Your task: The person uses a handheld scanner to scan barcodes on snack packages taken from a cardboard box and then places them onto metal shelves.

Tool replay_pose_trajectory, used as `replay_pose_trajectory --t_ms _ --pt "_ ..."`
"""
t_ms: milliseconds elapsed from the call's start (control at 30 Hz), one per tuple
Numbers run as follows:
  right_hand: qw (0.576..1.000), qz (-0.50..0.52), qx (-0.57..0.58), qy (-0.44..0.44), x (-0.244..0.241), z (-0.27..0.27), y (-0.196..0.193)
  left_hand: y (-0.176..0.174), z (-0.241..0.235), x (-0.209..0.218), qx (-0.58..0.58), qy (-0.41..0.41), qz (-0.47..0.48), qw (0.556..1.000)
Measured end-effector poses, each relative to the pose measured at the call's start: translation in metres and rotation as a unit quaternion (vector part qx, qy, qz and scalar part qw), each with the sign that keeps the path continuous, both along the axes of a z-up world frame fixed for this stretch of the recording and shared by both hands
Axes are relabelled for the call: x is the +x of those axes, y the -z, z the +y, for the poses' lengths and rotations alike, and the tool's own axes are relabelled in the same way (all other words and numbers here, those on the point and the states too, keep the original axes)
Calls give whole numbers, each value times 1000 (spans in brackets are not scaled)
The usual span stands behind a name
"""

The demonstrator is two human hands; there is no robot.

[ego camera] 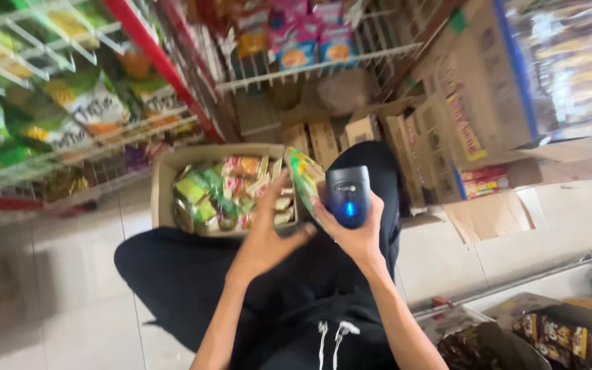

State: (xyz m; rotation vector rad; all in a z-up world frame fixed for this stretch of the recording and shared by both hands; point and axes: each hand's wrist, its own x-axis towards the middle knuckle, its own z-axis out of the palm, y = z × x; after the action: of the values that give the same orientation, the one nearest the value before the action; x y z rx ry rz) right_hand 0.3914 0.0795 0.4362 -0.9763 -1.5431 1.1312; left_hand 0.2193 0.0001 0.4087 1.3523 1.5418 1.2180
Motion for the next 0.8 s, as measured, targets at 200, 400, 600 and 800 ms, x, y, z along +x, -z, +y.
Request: replay_pose_trajectory --t_ms 200,400,600,800 --pt "989 9 66 -132 7 41 -97 -60 105 17 161 96 -347 919" --pt "991 3 110 -81 39 134 -130 -114 208 27 58 -45 -350 934" --pt "985 24 147 91 54 281 -127 -157 306 -12 77 23 -223 972" --pt "973 -25 228 -5 45 390 -121 -156 489 -69 176 -98 0 980"
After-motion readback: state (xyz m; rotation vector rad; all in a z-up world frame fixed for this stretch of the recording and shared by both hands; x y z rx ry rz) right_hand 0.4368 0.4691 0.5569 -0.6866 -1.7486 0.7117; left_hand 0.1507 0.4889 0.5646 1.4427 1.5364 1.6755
